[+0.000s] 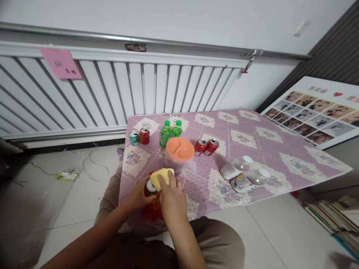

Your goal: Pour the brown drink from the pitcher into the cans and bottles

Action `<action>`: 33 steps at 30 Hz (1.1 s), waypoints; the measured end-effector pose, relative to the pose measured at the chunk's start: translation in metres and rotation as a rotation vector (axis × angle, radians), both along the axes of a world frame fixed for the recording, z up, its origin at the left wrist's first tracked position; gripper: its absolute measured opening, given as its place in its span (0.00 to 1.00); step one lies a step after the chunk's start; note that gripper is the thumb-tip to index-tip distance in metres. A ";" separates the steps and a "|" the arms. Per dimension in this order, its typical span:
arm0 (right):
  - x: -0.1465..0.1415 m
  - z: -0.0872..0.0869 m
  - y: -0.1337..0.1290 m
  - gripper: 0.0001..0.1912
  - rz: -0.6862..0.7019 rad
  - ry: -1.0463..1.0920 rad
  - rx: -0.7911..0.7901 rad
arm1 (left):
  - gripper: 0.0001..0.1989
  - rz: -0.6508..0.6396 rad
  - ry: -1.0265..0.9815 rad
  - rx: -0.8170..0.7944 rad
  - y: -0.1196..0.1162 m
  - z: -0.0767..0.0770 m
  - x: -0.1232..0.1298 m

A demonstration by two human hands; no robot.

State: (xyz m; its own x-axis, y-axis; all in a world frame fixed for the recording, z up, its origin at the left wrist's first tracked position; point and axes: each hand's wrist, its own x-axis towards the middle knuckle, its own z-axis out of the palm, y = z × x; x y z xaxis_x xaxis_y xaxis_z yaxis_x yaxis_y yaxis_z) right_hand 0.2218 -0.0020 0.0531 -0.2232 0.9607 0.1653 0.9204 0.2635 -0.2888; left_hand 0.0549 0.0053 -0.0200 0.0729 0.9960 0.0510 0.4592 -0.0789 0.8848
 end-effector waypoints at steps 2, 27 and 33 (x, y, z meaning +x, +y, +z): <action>-0.005 0.003 -0.002 0.28 -0.006 -0.062 -0.073 | 0.38 -0.005 0.020 -0.007 0.000 0.000 0.000; 0.111 -0.020 -0.063 0.34 -0.605 1.334 -0.429 | 0.35 -0.026 -0.014 0.082 0.001 -0.023 -0.006; 0.126 -0.039 -0.060 0.29 -0.706 1.774 -0.517 | 0.35 -0.033 -0.006 0.085 0.000 -0.021 -0.006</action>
